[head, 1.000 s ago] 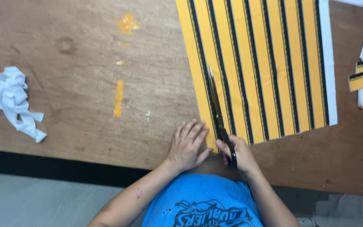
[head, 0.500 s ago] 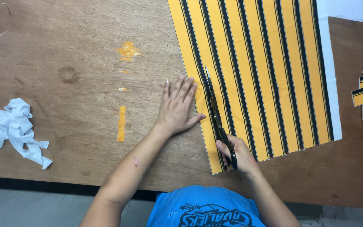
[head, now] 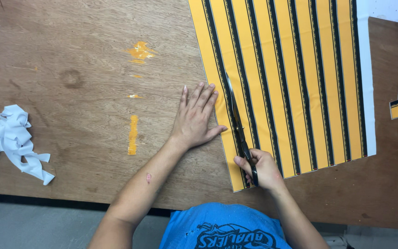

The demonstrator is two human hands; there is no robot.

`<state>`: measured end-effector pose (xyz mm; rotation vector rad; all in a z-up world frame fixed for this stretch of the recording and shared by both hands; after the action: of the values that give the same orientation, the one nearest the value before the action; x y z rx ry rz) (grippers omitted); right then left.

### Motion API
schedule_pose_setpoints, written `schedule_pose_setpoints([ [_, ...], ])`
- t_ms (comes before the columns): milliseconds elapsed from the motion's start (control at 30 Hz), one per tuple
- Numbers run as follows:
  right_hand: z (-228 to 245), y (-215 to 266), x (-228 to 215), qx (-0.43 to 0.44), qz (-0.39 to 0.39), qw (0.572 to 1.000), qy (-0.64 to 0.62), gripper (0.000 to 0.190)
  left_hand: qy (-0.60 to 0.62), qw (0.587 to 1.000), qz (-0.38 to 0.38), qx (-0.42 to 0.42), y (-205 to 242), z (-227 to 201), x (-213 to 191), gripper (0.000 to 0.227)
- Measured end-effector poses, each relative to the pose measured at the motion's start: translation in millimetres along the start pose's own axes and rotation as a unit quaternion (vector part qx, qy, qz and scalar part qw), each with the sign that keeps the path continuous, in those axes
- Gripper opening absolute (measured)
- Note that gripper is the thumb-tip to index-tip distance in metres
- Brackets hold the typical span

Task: The person uses scissors to cut a yellow and black striped fabric along a white paper template laid on a wooden table. The person repeatedly cuts along the template edge, removes the cut fabric pieces, and continues cutting the remaining fabric.

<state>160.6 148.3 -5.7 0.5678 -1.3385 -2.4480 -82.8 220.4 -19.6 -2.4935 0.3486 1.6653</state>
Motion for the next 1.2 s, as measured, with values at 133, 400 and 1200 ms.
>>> schedule_pose_setpoints([
  [133, 11, 0, -3, -0.041, 0.055, 0.996, -0.055, 0.037, 0.004, 1.000, 0.002, -0.003, 1, 0, 0, 0.101],
  [400, 52, -30, 3, -0.076, 0.045, 0.993, -0.078, 0.042, -0.002, 1.000, 0.008, -0.007, -1, -1, 2, 0.102],
  [1200, 95, -66, 3, -0.086, 0.052, 0.989, -0.105, 0.046, 0.010, 1.000, -0.002, -0.003, -1, 0, -2, 0.098],
])
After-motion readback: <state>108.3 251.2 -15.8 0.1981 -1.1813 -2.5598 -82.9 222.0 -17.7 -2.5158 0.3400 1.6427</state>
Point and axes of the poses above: each hand's wrist, its own y-axis away from the middle knuckle, its own x-axis out of the palm, z = x × y, the point moved 4 cm from there along -y, towards the middle knuckle, and after that the axes turned 9 degrees about -y, right-handed, at the moved point
